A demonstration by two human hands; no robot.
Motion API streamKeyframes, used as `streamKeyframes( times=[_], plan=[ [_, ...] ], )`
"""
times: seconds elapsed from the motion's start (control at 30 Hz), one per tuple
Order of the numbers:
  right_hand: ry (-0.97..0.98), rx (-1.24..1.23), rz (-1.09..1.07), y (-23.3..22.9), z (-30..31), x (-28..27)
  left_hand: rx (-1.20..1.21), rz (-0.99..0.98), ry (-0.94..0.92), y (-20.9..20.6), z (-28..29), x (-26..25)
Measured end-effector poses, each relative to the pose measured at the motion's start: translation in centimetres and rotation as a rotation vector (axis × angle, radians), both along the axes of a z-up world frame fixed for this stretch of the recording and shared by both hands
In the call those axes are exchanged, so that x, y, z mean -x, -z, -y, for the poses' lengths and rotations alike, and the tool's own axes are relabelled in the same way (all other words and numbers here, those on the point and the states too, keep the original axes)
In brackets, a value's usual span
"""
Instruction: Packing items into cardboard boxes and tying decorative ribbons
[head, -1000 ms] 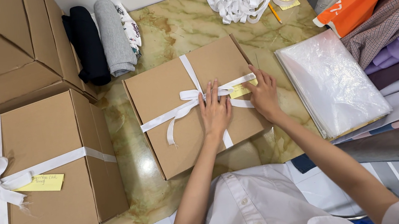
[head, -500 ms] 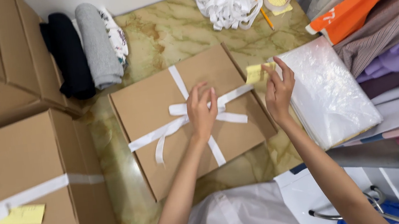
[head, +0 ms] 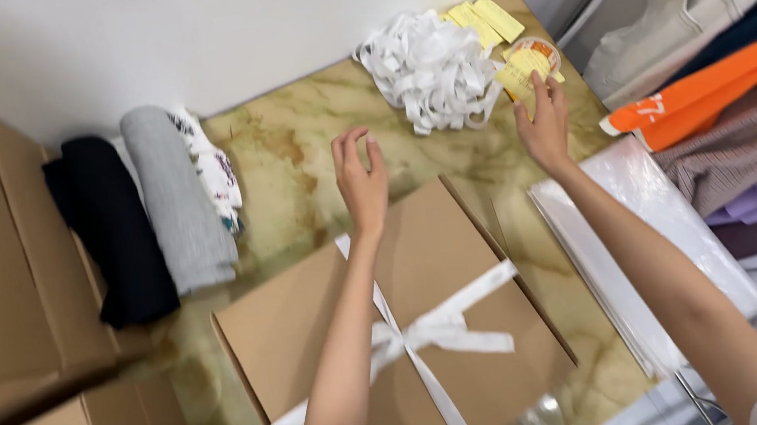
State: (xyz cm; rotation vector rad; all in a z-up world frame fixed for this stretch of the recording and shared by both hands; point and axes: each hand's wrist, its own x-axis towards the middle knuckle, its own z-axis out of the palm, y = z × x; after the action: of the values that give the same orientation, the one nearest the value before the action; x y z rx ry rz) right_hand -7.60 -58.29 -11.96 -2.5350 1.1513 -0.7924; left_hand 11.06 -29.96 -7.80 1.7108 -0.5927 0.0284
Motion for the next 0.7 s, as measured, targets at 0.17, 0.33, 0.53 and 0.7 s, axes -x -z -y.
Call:
streamKeyframes(
  times=[0.17,0.33,0.53,0.7],
  plan=[
    [0.167,-0.119,-0.117,1.4,8.1,-5.6,-0.002,-0.033,0.053,-1.2,0.0,-3.8],
    [0.267,-0.188,-0.213,4.5,14.9,-10.3,-0.047,-0.108,0.097,-1.3,-0.4,-6.0],
    [0.125,-0.236,-0.203,5.8,17.2,-10.5,-0.102,-0.236,0.119,-2.6,-0.2,-5.9],
    [-0.011,-0.137,-0.015,6.9,15.2,-7.3,-0.094,-0.292,0.131,-3.2,-0.5,-4.2]
  ],
)
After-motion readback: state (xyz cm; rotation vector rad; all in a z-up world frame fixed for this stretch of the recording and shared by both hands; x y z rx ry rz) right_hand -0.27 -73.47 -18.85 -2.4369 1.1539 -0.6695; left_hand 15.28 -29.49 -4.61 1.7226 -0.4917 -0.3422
